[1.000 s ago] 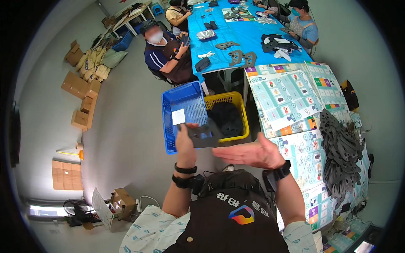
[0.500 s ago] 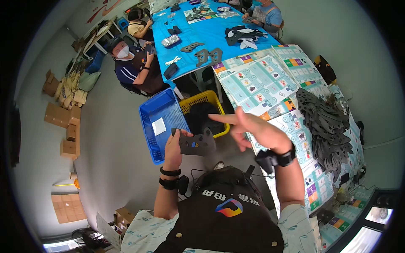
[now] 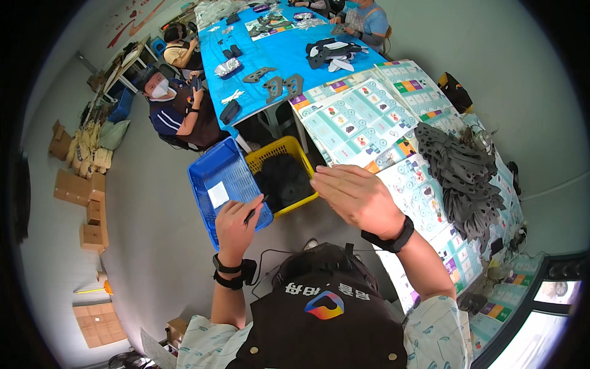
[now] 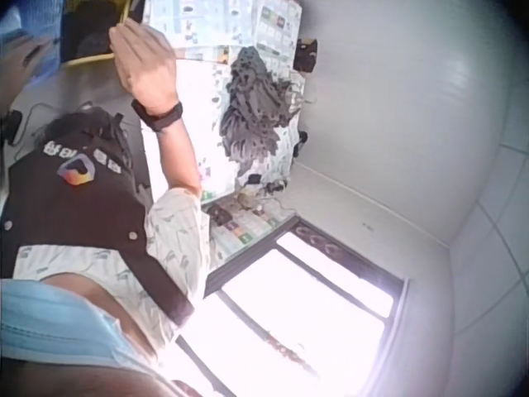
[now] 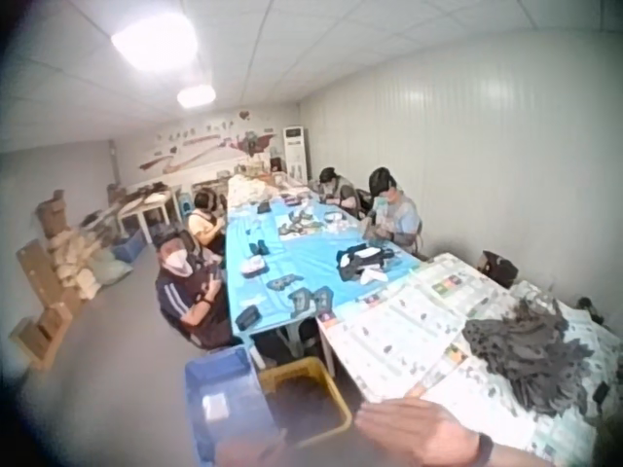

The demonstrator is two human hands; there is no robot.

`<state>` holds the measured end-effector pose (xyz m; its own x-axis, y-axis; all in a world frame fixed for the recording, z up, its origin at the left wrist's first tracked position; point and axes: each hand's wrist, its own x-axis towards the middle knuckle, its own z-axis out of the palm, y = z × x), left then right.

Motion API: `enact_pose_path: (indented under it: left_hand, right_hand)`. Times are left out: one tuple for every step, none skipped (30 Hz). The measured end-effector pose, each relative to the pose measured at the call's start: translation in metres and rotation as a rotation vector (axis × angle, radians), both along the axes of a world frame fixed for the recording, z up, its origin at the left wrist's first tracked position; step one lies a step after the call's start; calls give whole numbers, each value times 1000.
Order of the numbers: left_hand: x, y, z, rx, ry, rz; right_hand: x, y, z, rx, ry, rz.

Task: Applying adhesive to shoe components using a glue applicator tool.

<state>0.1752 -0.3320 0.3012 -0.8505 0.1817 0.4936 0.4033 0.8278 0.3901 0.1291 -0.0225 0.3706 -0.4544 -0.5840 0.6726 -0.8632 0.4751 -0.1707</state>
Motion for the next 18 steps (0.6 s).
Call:
enact_pose_path:
  left_hand:
    - [0, 0, -3, 0, -7, 1]
    - [1, 1, -10, 102, -79, -49]
    - [2, 0, -15, 202, -154, -87]
    - [1, 9, -13, 205, -160, -90]
    - [-1, 21, -9, 376, -286, -142]
    - [-2, 26, -5, 544, -411, -188]
    - [-6, 23, -6, 477, -483, -250]
    - [-7, 26, -6, 476, -489, -247]
    - [-9, 30, -6, 513, -488, -269]
    - [-11, 34, -6, 549, -487, -293]
    - [-15, 36, -9, 566, -477, -323]
    - [-16, 38, -8, 566, -478, -322]
    - [-18, 41, -6, 605, -498, -323]
    - [-23, 43, -4, 645, -515, -325]
    - [-22, 42, -5, 644, -516, -318]
    - [-23, 40, -5, 672, -468, -313]
    - [-26, 38, -4, 699, -415, -308]
    - [-23, 29, -3, 691, -406, -280]
  right_hand:
    - [-1, -9, -4, -22, 55, -14]
    - [4, -13, -10, -22, 47, -13]
    - [10, -20, -20, 93, -92, -94]
    - [14, -21, -28, 215, -225, -190]
    - [11, -27, -41, 141, -179, -170]
    - [9, -33, -48, 140, -184, -167]
    - [8, -39, -54, 162, -183, -168]
    - [7, -43, -60, 184, -181, -169]
    - [5, -48, -64, 205, -197, -169]
    - [2, -52, -71, 203, -199, -166]
    - [-2, -56, -78, 177, -186, -164]
    - [-5, -58, -85, 152, -174, -161]
    - [-7, -59, -90, 152, -173, -161]
    - [-8, -60, -94, 190, -177, -179]
    - [-5, -63, -99, 225, -188, -191]
    - [-4, -65, -103, 223, -187, -185]
    - [-4, -67, -104, 258, -236, -163]
    - [-1, -75, -105, 287, -287, -122]
